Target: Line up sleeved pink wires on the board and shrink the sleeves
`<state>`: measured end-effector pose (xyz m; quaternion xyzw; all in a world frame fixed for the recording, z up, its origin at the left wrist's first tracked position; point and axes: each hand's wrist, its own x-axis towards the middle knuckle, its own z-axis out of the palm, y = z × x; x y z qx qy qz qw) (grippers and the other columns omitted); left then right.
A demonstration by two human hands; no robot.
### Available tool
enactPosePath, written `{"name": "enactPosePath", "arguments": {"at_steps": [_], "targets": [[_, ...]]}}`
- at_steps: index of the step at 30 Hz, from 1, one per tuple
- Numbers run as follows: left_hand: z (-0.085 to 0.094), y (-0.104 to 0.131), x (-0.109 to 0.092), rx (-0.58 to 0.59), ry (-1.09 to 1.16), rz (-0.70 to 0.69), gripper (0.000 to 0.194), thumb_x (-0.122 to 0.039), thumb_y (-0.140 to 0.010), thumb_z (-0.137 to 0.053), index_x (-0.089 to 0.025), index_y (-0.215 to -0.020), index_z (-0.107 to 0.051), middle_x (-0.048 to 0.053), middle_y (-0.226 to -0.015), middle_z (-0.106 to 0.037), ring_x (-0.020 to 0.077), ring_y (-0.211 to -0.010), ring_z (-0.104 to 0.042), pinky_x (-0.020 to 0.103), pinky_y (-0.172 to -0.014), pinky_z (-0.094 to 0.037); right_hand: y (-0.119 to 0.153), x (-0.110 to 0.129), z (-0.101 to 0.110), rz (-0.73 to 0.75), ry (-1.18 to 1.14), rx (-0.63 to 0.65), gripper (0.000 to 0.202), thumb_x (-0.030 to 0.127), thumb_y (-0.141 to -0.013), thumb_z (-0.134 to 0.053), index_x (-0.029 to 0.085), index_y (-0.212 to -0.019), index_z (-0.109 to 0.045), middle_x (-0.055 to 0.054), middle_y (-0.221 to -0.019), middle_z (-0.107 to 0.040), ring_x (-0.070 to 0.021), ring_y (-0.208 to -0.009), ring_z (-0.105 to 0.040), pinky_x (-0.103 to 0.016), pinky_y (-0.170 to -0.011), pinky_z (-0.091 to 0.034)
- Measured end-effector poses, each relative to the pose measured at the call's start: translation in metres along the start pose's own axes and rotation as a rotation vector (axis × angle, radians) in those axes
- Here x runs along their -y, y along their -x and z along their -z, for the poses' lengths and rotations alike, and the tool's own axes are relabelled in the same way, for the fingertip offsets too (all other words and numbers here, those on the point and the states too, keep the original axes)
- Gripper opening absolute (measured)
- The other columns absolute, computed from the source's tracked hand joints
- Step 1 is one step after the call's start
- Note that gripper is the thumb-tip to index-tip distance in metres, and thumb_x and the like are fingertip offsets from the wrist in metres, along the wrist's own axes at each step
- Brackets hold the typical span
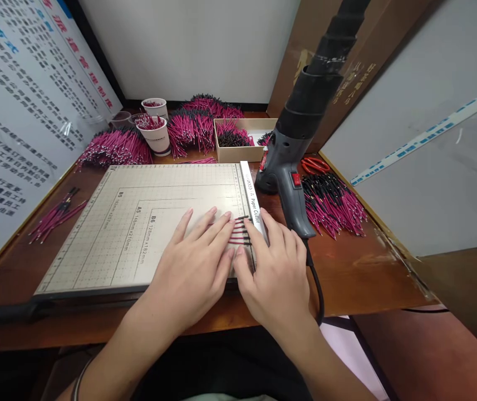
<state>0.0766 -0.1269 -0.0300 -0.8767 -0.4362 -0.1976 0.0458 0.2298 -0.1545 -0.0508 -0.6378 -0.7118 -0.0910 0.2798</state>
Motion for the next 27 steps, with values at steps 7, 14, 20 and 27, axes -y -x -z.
{"name": "enactPosePath", "arguments": {"at_steps": [7,14,20,27], "targets": [[-0.004,-0.018,-0.001,0.036,0.152,0.104,0.043,-0.018,-0.103,-0.039,-0.012,-0.129,-0.074,0.011,-0.143,-0.072,0.0357,-0.141,-0.063,0.068,-0.123,-0.043,0.0,-0.003,0.001,-0.021,-0.079,-0.048,0.039,0.026,-0.104,-0.043,0.013,-0.131,-0.069,-0.016,-0.144,-0.066,-0.0328,-0.124,-0.064,-0.058,-0.107,-0.049],[-0.005,-0.006,-0.01,-0.033,0.102,0.031,0.047,-0.019,-0.11,-0.034,-0.007,-0.139,-0.068,0.011,-0.147,-0.068,0.0343,-0.142,-0.062,0.065,-0.122,-0.047,0.0,-0.004,0.001,-0.053,-0.119,-0.053,0.039,0.022,-0.1,-0.046,0.014,-0.13,-0.069,-0.015,-0.142,-0.068,-0.0324,-0.123,-0.065,-0.056,-0.105,-0.05],[-0.005,0.004,-0.018,-0.054,-0.019,-0.072,0.052,-0.016,-0.109,-0.029,0.0,-0.142,-0.066,0.015,-0.148,-0.066,0.0334,-0.139,-0.064,0.056,-0.119,-0.051,-0.002,-0.007,-0.001,-0.081,-0.183,-0.046,0.038,0.021,-0.096,-0.049,0.015,-0.128,-0.069,-0.012,-0.139,-0.07,-0.0278,-0.119,-0.068,-0.048,-0.102,-0.052],[-0.005,0.007,-0.025,-0.07,-0.017,-0.077,0.053,-0.022,-0.11,-0.03,0.001,-0.142,-0.066,0.018,-0.151,-0.063,0.0325,-0.141,-0.063,0.055,-0.122,-0.048,-0.005,-0.011,-0.002,-0.129,-0.233,-0.043,0.037,0.024,-0.099,-0.048,0.017,-0.128,-0.07,-0.01,-0.137,-0.072,-0.0277,-0.12,-0.069,-0.047,-0.1,-0.054]]}}
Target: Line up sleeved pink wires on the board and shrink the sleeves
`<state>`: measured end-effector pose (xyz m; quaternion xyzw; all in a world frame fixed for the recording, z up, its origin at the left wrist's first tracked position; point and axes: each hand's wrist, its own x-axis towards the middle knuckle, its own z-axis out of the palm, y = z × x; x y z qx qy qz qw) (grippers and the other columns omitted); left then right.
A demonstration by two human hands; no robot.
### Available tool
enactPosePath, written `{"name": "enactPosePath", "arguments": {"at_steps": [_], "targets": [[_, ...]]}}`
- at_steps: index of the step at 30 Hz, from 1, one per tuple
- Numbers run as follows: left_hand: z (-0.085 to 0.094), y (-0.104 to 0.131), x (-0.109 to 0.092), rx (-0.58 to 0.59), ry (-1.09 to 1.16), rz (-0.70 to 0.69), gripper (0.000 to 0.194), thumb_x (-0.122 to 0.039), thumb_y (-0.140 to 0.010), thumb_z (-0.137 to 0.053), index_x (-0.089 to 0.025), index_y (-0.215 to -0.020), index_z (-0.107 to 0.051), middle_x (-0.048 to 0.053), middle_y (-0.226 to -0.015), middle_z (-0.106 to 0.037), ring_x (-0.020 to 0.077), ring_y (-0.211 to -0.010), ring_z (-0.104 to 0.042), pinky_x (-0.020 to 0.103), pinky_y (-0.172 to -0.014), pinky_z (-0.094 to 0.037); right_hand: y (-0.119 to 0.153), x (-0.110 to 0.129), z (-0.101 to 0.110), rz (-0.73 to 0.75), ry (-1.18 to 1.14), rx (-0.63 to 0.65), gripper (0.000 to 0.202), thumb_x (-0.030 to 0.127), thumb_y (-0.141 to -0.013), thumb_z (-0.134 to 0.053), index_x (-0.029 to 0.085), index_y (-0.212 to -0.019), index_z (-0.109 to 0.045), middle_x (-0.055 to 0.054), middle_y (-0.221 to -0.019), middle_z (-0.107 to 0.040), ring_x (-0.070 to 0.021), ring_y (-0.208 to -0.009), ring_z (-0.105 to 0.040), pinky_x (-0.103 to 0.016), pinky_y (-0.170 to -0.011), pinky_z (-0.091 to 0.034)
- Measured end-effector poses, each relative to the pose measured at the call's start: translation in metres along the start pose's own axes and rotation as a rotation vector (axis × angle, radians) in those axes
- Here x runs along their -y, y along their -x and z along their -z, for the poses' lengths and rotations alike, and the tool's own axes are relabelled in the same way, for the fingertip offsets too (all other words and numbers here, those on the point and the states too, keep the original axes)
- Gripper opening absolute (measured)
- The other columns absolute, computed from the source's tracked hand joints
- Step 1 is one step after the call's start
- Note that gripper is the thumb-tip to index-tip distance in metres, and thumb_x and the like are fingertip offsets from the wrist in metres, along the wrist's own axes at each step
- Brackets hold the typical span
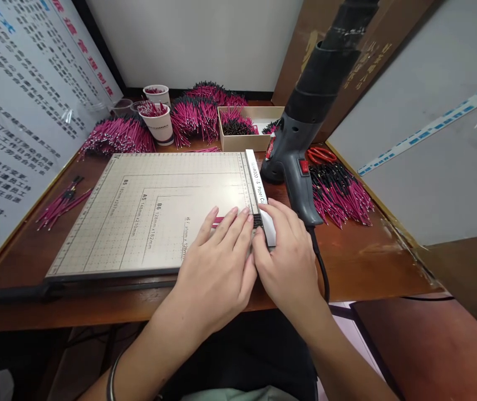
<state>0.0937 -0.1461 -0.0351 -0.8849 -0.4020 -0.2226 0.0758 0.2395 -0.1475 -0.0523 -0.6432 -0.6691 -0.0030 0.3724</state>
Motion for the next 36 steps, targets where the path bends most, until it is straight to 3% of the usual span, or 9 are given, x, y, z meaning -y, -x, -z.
{"name": "enactPosePath", "arguments": {"at_steps": [10,19,24,32,36], "targets": [[-0.005,-0.002,-0.001,0.011,-0.039,-0.005,0.059,-0.023,-0.11,-0.025,0.002,-0.144,-0.065,0.018,-0.153,-0.06,0.0316,-0.143,-0.061,0.046,-0.118,-0.051,0.002,0.003,-0.003,-0.034,-0.058,-0.042,0.039,0.025,-0.101,-0.043,0.018,-0.131,-0.067,-0.01,-0.135,-0.072,-0.0253,-0.124,-0.069,-0.046,-0.105,-0.054],[-0.011,-0.006,-0.007,0.016,-0.032,-0.001,0.062,-0.023,-0.112,-0.018,0.002,-0.149,-0.06,0.017,-0.158,-0.056,0.0299,-0.148,-0.056,0.043,-0.123,-0.042,0.001,0.003,0.002,-0.036,-0.079,0.031,0.039,0.027,-0.103,-0.041,0.018,-0.132,-0.065,-0.009,-0.139,-0.071,-0.0253,-0.127,-0.067,-0.048,-0.107,-0.053],[-0.006,-0.005,-0.006,0.027,-0.021,0.036,0.06,-0.025,-0.112,-0.02,-0.002,-0.148,-0.062,0.013,-0.156,-0.059,0.0264,-0.147,-0.058,0.04,-0.122,-0.044,0.0,0.001,0.005,-0.031,-0.099,0.061,0.039,0.03,-0.103,-0.043,0.02,-0.134,-0.065,-0.009,-0.141,-0.069,-0.0268,-0.127,-0.067,-0.049,-0.105,-0.052],[0.009,0.009,0.017,0.094,-0.101,0.086,0.057,-0.029,-0.114,-0.026,0.001,-0.149,-0.06,0.016,-0.158,-0.056,0.0299,-0.146,-0.059,0.045,-0.118,-0.049,0.002,0.001,0.002,0.032,-0.006,0.035,0.039,0.03,-0.102,-0.043,0.019,-0.133,-0.064,-0.012,-0.141,-0.069,-0.0288,-0.123,-0.067,-0.048,-0.102,-0.051],[0.006,0.006,0.012,0.089,-0.074,0.085,0.055,-0.027,-0.114,-0.026,-0.006,-0.15,-0.061,0.011,-0.159,-0.056,0.0264,-0.147,-0.058,0.044,-0.12,-0.046,0.002,0.001,0.001,0.047,0.014,0.04,0.038,0.03,-0.103,-0.043,0.017,-0.132,-0.064,-0.012,-0.14,-0.069,-0.0296,-0.123,-0.068,-0.049,-0.101,-0.052]]}}
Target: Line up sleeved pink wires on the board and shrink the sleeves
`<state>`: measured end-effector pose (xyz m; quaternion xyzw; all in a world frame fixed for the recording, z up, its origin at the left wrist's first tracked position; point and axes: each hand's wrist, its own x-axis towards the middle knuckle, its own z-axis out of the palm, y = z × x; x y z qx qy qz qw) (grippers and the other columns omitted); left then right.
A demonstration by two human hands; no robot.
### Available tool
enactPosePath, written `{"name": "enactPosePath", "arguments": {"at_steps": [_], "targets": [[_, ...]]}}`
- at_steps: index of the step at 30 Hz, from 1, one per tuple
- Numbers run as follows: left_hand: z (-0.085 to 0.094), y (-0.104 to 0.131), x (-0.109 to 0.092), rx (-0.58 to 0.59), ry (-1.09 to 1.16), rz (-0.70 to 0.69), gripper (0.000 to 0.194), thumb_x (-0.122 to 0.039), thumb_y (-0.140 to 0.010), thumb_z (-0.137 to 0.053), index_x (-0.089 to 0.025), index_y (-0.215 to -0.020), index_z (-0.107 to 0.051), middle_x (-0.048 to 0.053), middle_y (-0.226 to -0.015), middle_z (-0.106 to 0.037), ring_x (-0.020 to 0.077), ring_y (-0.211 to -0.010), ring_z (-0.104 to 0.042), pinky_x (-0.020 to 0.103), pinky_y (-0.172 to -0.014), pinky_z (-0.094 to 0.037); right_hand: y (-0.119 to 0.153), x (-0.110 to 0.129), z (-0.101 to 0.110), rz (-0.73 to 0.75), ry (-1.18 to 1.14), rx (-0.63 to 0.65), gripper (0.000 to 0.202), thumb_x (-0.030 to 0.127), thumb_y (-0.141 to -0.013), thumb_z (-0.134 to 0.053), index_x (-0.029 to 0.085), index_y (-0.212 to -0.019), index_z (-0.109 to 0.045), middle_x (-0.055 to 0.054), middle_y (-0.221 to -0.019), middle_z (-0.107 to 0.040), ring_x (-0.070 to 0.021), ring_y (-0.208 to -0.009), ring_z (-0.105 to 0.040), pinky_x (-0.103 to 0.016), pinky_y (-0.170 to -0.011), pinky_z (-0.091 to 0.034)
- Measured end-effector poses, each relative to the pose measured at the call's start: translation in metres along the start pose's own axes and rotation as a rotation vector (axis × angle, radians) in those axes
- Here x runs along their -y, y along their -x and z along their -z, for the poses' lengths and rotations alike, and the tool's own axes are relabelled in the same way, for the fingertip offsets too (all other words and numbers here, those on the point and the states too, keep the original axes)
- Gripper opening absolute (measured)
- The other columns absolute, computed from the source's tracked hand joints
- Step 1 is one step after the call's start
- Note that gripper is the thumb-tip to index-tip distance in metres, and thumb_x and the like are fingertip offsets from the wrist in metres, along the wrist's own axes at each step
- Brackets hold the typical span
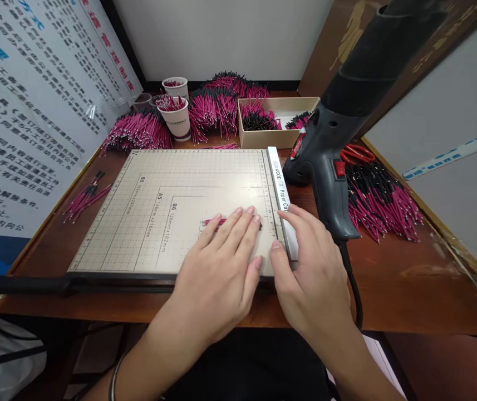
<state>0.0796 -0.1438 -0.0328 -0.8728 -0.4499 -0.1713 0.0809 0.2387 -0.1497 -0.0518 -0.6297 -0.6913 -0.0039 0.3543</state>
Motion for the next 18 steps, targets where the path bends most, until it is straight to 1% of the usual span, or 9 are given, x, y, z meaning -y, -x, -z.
{"name": "enactPosePath", "arguments": {"at_steps": [2,3,5,8,10,12,15,18], "targets": [[-0.003,-0.004,-0.009,-0.019,0.032,-0.017,0.055,-0.027,-0.114,-0.025,-0.01,-0.149,-0.063,0.008,-0.158,-0.058,0.024,-0.145,-0.06,0.043,-0.122,-0.044,0.0,0.0,0.001,-0.015,-0.033,-0.008,0.039,0.03,-0.103,-0.043,0.018,-0.134,-0.063,-0.012,-0.139,-0.069,-0.029,-0.124,-0.068,-0.049,-0.102,-0.053],[-0.004,-0.006,-0.013,-0.03,0.049,-0.023,0.055,-0.027,-0.114,-0.024,-0.01,-0.149,-0.064,0.008,-0.157,-0.059,0.0234,-0.145,-0.06,0.042,-0.123,-0.043,0.0,0.0,0.002,-0.029,-0.063,-0.017,0.04,0.029,-0.102,-0.044,0.018,-0.136,-0.062,-0.012,-0.138,-0.07,-0.0285,-0.125,-0.068,-0.049,-0.104,-0.054],[-0.008,-0.01,-0.022,-0.049,0.07,-0.031,0.057,-0.026,-0.114,-0.023,-0.007,-0.147,-0.064,0.01,-0.156,-0.06,0.0239,-0.146,-0.06,0.041,-0.124,-0.041,0.0,-0.001,0.003,-0.076,-0.141,-0.037,0.043,0.028,-0.101,-0.045,0.018,-0.14,-0.06,-0.013,-0.141,-0.068,-0.0267,-0.128,-0.067,-0.048,-0.106,-0.055],[-0.012,-0.013,-0.029,-0.054,0.07,-0.04,0.06,-0.026,-0.113,-0.021,0.001,-0.147,-0.062,0.016,-0.157,-0.058,0.0272,-0.149,-0.055,0.039,-0.127,-0.039,0.0,-0.002,0.005,-0.154,-0.253,-0.059,0.047,0.024,-0.099,-0.045,0.018,-0.143,-0.057,-0.014,-0.145,-0.066,-0.0237,-0.127,-0.068,-0.043,-0.104,-0.059],[-0.011,-0.013,-0.03,-0.041,0.073,-0.062,0.062,-0.027,-0.113,-0.02,0.003,-0.149,-0.06,0.019,-0.159,-0.055,0.0284,-0.151,-0.053,0.039,-0.127,-0.039,0.0,-0.002,0.006,-0.169,-0.286,-0.071,0.046,0.023,-0.098,-0.045,0.018,-0.142,-0.059,-0.014,-0.144,-0.066,-0.0226,-0.125,-0.069,-0.041,-0.102,-0.06],[-0.008,-0.012,-0.028,-0.03,0.074,-0.077,0.062,-0.027,-0.113,-0.02,0.003,-0.151,-0.058,0.019,-0.16,-0.054,0.0278,-0.152,-0.053,0.039,-0.127,-0.04,0.001,-0.003,0.006,-0.157,-0.289,-0.082,0.045,0.024,-0.098,-0.045,0.017,-0.14,-0.059,-0.014,-0.142,-0.068,-0.0227,-0.124,-0.069,-0.042,-0.103,-0.059],[-0.002,-0.009,-0.026,-0.065,0.033,-0.041,0.059,-0.024,-0.112,-0.023,0.005,-0.152,-0.055,0.02,-0.161,-0.052,0.029,-0.151,-0.053,0.041,-0.126,-0.041,0.001,-0.004,0.005,-0.137,-0.285,-0.089,0.045,0.024,-0.098,-0.044,0.016,-0.14,-0.059,-0.014,-0.14,-0.068,-0.0241,-0.125,-0.068,-0.046,-0.105,-0.057],[-0.002,-0.007,-0.026,-0.091,-0.019,-0.007,0.057,-0.022,-0.112,-0.025,0.006,-0.148,-0.059,0.021,-0.156,-0.057,0.0315,-0.147,-0.057,0.046,-0.123,-0.046,0.001,-0.003,0.005,-0.122,-0.285,-0.072,0.046,0.025,-0.097,-0.044,0.016,-0.14,-0.059,-0.014,-0.14,-0.069,-0.0266,-0.125,-0.068,-0.051,-0.105,-0.056]]}}
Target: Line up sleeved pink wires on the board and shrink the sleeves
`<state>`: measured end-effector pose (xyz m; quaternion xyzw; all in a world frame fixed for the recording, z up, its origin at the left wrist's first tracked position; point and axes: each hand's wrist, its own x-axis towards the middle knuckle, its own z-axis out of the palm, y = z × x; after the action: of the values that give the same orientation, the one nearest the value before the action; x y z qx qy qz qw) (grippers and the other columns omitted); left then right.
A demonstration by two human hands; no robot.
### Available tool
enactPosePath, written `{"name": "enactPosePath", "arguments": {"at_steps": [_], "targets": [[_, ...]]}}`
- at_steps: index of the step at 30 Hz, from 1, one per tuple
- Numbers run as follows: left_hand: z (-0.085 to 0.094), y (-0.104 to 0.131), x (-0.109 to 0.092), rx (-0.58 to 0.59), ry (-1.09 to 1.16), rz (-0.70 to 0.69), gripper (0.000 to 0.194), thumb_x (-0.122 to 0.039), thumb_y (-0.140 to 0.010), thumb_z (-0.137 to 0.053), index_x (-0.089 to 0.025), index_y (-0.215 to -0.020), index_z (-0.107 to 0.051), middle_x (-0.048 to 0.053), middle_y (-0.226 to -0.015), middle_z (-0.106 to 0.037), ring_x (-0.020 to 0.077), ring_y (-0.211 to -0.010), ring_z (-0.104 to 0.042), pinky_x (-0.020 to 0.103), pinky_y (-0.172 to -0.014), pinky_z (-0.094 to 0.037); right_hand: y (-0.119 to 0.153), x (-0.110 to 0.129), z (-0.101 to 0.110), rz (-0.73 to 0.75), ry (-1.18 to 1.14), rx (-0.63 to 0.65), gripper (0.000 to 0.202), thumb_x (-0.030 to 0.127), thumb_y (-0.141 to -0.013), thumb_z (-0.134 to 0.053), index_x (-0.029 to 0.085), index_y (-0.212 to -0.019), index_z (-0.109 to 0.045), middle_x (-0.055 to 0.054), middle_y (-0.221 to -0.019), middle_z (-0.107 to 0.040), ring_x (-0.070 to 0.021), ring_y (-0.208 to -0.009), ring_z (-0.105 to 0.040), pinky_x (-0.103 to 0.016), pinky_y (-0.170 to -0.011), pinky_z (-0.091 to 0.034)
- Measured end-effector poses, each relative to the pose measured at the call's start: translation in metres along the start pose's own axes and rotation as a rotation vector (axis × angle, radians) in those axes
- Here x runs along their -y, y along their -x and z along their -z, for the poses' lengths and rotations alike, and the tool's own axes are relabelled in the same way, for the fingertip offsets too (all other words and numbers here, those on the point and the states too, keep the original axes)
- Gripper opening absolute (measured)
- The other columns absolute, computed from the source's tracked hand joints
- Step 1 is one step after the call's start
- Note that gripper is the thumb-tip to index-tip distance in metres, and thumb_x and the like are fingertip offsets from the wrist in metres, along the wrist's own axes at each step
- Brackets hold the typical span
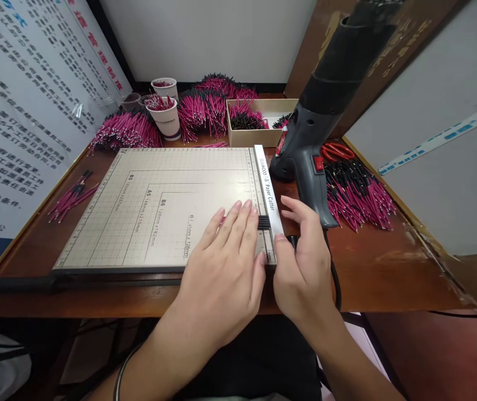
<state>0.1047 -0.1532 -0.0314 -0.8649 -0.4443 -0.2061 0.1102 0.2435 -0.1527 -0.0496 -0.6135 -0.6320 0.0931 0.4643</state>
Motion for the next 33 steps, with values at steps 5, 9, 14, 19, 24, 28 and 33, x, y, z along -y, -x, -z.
{"name": "enactPosePath", "arguments": {"at_steps": [5,9,14,19,24,28,33], "targets": [[-0.01,0.001,-0.005,-0.02,-0.007,-0.029,0.06,-0.021,-0.111,-0.021,0.005,-0.143,-0.064,0.02,-0.152,-0.062,0.0316,-0.143,-0.061,0.044,-0.12,-0.052,-0.002,0.003,-0.002,0.017,0.004,0.003,0.046,0.024,-0.095,-0.045,0.015,-0.136,-0.061,-0.015,-0.136,-0.07,-0.0287,-0.122,-0.068,-0.055,-0.104,-0.055],[-0.016,0.0,-0.008,-0.011,0.009,-0.056,0.061,-0.02,-0.109,-0.021,0.008,-0.146,-0.061,0.024,-0.154,-0.059,0.0336,-0.146,-0.058,0.045,-0.122,-0.051,-0.003,0.002,-0.004,-0.035,-0.035,0.02,0.045,0.027,-0.094,-0.047,0.016,-0.136,-0.061,-0.015,-0.136,-0.07,-0.0306,-0.124,-0.067,-0.06,-0.105,-0.053],[-0.016,-0.003,-0.014,0.008,0.049,-0.027,0.063,-0.025,-0.111,-0.02,0.009,-0.144,-0.062,0.028,-0.152,-0.059,0.0372,-0.146,-0.057,0.047,-0.122,-0.051,-0.005,0.003,0.006,-0.177,-0.256,0.109,0.043,0.033,-0.098,-0.049,0.02,-0.138,-0.06,-0.012,-0.138,-0.069,-0.0259,-0.128,-0.066,-0.053,-0.109,-0.056],[-0.002,0.003,-0.014,-0.026,0.079,0.026,0.064,-0.034,-0.115,-0.019,0.002,-0.149,-0.06,0.019,-0.157,-0.057,0.0307,-0.147,-0.057,0.046,-0.121,-0.05,-0.055,0.015,0.031,0.079,-0.151,0.22,0.041,0.029,-0.099,-0.05,0.018,-0.137,-0.06,-0.013,-0.14,-0.066,-0.0258,-0.134,-0.062,-0.047,-0.114,-0.054],[0.008,0.012,-0.002,-0.038,-0.015,0.029,0.057,-0.033,-0.116,-0.026,-0.002,-0.143,-0.065,0.013,-0.152,-0.063,0.0293,-0.141,-0.064,0.047,-0.118,-0.047,-0.126,0.002,0.02,0.509,-0.01,0.571,0.039,0.023,-0.097,-0.05,0.013,-0.132,-0.063,-0.014,-0.137,-0.067,-0.0265,-0.128,-0.063,-0.049,-0.114,-0.05],[0.003,0.01,0.003,-0.011,-0.018,-0.026,0.057,-0.033,-0.117,-0.024,-0.006,-0.14,-0.069,0.01,-0.151,-0.065,0.0256,-0.138,-0.066,0.045,-0.117,-0.045,-0.135,-0.022,0.002,0.632,0.051,0.616,0.037,0.023,-0.101,-0.045,0.011,-0.131,-0.063,-0.016,-0.132,-0.067,-0.0256,-0.125,-0.062,-0.045,-0.11,-0.049],[-0.003,0.006,-0.006,-0.024,-0.006,-0.001,0.059,-0.035,-0.117,-0.025,-0.002,-0.137,-0.07,0.013,-0.148,-0.067,0.0258,-0.137,-0.067,0.043,-0.121,-0.04,-0.118,-0.035,0.005,0.719,0.189,0.44,0.037,0.022,-0.105,-0.04,0.01,-0.128,-0.067,-0.013,-0.11,-0.069,-0.0242,-0.1,-0.06,-0.038,-0.092,-0.048]]}}
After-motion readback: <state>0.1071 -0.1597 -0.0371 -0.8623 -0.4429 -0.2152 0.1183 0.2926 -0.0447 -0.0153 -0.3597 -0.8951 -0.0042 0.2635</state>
